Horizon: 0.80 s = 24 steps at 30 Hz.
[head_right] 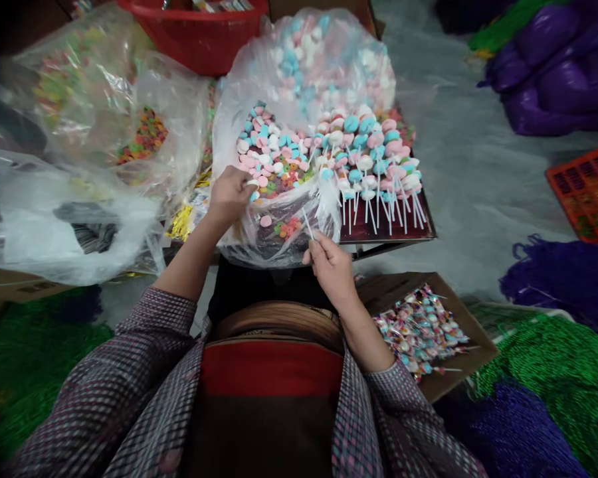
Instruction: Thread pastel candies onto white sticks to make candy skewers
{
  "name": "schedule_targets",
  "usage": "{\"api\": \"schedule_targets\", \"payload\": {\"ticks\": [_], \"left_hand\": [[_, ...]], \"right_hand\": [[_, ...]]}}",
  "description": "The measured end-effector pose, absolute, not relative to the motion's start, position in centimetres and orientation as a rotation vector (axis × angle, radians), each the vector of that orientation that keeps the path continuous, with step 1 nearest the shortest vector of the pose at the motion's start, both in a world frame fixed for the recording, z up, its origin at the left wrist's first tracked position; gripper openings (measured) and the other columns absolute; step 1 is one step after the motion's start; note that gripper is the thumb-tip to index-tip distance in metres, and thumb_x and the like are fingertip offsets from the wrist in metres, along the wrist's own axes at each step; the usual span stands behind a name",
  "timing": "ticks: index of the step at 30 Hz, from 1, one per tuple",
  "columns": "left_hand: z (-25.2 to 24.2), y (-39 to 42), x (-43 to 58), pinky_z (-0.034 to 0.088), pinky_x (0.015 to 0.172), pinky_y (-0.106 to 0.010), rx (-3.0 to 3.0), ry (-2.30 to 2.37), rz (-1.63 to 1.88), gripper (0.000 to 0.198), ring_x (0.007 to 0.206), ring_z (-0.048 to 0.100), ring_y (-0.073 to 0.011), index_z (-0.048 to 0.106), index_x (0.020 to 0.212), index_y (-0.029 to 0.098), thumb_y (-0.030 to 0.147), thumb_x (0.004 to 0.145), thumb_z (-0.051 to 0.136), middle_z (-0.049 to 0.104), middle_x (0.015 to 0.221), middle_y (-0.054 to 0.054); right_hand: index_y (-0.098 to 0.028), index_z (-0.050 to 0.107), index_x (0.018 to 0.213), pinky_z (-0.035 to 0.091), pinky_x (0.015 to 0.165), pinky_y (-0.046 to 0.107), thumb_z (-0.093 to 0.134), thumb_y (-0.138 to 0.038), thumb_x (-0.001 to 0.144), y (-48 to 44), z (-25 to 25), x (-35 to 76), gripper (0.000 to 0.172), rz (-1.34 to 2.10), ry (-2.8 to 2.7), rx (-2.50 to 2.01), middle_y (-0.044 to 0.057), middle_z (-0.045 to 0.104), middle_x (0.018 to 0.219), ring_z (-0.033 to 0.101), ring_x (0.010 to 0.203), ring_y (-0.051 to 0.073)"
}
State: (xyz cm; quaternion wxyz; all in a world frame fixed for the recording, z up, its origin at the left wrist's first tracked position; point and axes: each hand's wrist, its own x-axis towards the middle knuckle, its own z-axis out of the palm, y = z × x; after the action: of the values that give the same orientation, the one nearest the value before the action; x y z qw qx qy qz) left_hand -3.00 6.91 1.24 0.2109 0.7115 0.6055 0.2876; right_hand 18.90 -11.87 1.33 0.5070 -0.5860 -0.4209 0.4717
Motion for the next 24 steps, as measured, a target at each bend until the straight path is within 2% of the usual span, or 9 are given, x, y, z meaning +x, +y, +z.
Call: {"api": "schedule_targets", "payload": {"ticks": [3, 5, 8, 11, 14, 18, 21, 24], "left_hand": [[1.1, 7.5, -3.1, 0.051, 0.083, -0.033, 1.707, 1.606, 0.963, 0.006, 0.080, 0.059, -0.0217, 0.066, 0.087, 0.022, 0.022, 0.081, 0.065, 0.063, 0.079, -0.002], [1.1, 8.0, -2.6, 0.050, 0.082, -0.032, 1.732, 1.601, 0.943, 0.007, 0.079, 0.061, -0.0211, 0.068, 0.088, 0.022, 0.021, 0.082, 0.064, 0.065, 0.078, -0.001], [1.4, 8.4, -1.3, 0.050, 0.097, -0.040, 2.027, 1.729, 0.685, 0.011, 0.099, 0.068, -0.0288, 0.074, 0.089, 0.019, 0.016, 0.085, 0.064, 0.075, 0.100, -0.011], [1.8, 8.5, 0.0, 0.050, 0.102, -0.046, 2.177, 1.854, 0.413, 0.022, 0.113, 0.069, -0.0367, 0.078, 0.103, 0.015, 0.013, 0.087, 0.063, 0.074, 0.121, -0.020], [2.0, 8.6, 0.5, 0.051, 0.103, -0.048, 2.207, 1.890, 0.280, 0.032, 0.118, 0.068, -0.0390, 0.077, 0.114, 0.012, 0.010, 0.086, 0.063, 0.071, 0.129, -0.022], [2.1, 8.7, -0.2, 0.049, 0.108, -0.050, 2.289, 1.844, 0.226, 0.030, 0.126, 0.064, -0.0409, 0.076, 0.114, 0.012, 0.011, 0.087, 0.061, 0.070, 0.132, -0.023], [2.2, 8.4, -1.0, 0.049, 0.105, -0.048, 2.272, 1.766, 0.387, 0.023, 0.120, 0.065, -0.0388, 0.075, 0.104, 0.016, 0.011, 0.083, 0.067, 0.073, 0.119, -0.018], [2.5, 7.0, -1.3, 0.052, 0.091, -0.038, 1.885, 1.648, 0.813, 0.013, 0.091, 0.067, -0.0261, 0.068, 0.086, 0.020, 0.011, 0.077, 0.072, 0.069, 0.084, -0.005]], "right_hand": [[-0.019, 0.078, 0.121, 0.037, 0.048, 0.024, 0.069, -0.054, 0.093, -11.7, 1.2, 18.7, 0.046, 1.143, -1.024, -1.413, -0.006, 0.065, 0.064, 0.041, 0.046, 0.007], [-0.019, 0.078, 0.120, 0.036, 0.048, 0.024, 0.068, -0.054, 0.093, -11.6, 1.2, 18.5, 0.045, 1.156, -1.036, -1.416, -0.006, 0.065, 0.064, 0.041, 0.045, 0.007], [-0.019, 0.078, 0.119, 0.036, 0.047, 0.023, 0.068, -0.055, 0.093, -11.6, 1.2, 18.3, 0.045, 1.173, -1.056, -1.416, -0.006, 0.064, 0.063, 0.041, 0.045, 0.007], [-0.019, 0.078, 0.118, 0.036, 0.047, 0.023, 0.069, -0.055, 0.091, -11.8, 1.2, 18.4, 0.045, 1.160, -1.047, -1.425, -0.007, 0.063, 0.062, 0.041, 0.045, 0.007], [-0.019, 0.078, 0.116, 0.037, 0.048, 0.023, 0.069, -0.054, 0.091, -12.2, 1.1, 18.7, 0.043, 1.139, -1.022, -1.434, -0.006, 0.064, 0.062, 0.041, 0.045, 0.007], [-0.019, 0.079, 0.111, 0.036, 0.047, 0.024, 0.069, -0.055, 0.090, -12.0, 1.2, 18.7, 0.042, 1.135, -1.035, -1.428, -0.006, 0.063, 0.061, 0.040, 0.044, 0.007], [-0.019, 0.079, 0.110, 0.037, 0.048, 0.024, 0.070, -0.057, 0.091, -11.2, 1.8, 18.6, 0.044, 1.118, -1.077, -1.412, -0.006, 0.062, 0.060, 0.040, 0.045, 0.008], [-0.020, 0.079, 0.115, 0.038, 0.049, 0.024, 0.069, -0.058, 0.092, -10.1, 2.7, 18.4, 0.046, 1.106, -1.126, -1.378, -0.006, 0.063, 0.062, 0.041, 0.046, 0.008]]}}
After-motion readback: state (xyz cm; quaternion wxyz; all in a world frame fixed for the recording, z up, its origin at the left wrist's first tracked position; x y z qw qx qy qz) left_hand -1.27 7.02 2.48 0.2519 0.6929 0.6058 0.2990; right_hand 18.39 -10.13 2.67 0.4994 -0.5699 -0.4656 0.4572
